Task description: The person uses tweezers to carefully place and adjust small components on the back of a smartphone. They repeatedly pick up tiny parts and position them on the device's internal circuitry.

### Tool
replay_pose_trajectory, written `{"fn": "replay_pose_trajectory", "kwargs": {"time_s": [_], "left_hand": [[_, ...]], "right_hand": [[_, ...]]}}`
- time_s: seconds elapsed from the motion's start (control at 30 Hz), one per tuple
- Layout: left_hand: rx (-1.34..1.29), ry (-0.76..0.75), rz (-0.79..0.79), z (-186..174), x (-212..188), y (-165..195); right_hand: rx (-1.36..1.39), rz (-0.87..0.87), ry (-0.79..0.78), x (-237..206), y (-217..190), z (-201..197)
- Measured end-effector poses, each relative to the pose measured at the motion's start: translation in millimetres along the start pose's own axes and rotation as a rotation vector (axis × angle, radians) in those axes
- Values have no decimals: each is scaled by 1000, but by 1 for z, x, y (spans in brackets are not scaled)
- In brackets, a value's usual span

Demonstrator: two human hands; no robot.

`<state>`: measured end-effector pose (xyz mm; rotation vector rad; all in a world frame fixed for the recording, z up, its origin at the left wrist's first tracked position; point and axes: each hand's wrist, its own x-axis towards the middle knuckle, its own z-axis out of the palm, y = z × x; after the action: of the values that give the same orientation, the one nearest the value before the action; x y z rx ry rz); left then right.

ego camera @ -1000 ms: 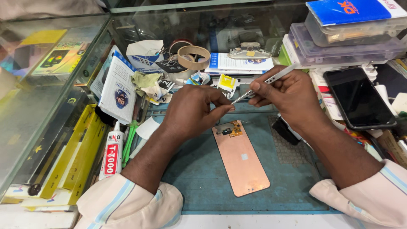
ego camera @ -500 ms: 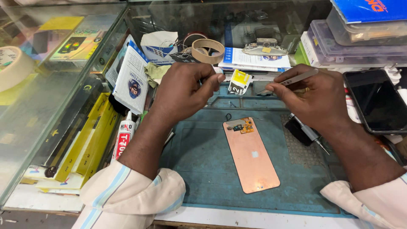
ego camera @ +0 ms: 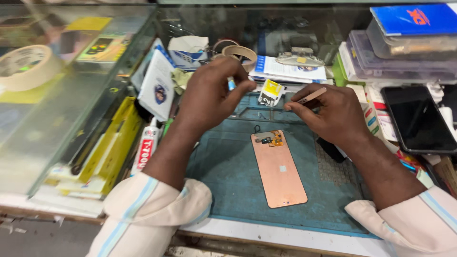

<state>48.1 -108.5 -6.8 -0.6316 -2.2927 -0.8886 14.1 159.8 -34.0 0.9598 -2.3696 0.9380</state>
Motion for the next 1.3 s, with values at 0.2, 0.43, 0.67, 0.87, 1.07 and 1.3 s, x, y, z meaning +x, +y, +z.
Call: {"fn": "replay_pose_trajectory", "kwargs": {"time_s": [0.2,0.43,0.67,0.87,1.07,1.3], "left_hand": [[295,-181,204,-9,-22,62],[347,33,457,-121,-71,106],[1003,537,-486,-185,25,28],[967,385,-173,-169,62,-19],[723,339,-371,-136,76,-14],[578,65,-321,-45,64,-7]], "right_hand": [[0,-39,49,-3,10,1],[-7,-33,54,1,22,-1],[81,-49,19,2,31,-3],[14,29,13,8,46,-11],[64,2,9,9,54,-9],[9,7,23,7,62,-18]]}}
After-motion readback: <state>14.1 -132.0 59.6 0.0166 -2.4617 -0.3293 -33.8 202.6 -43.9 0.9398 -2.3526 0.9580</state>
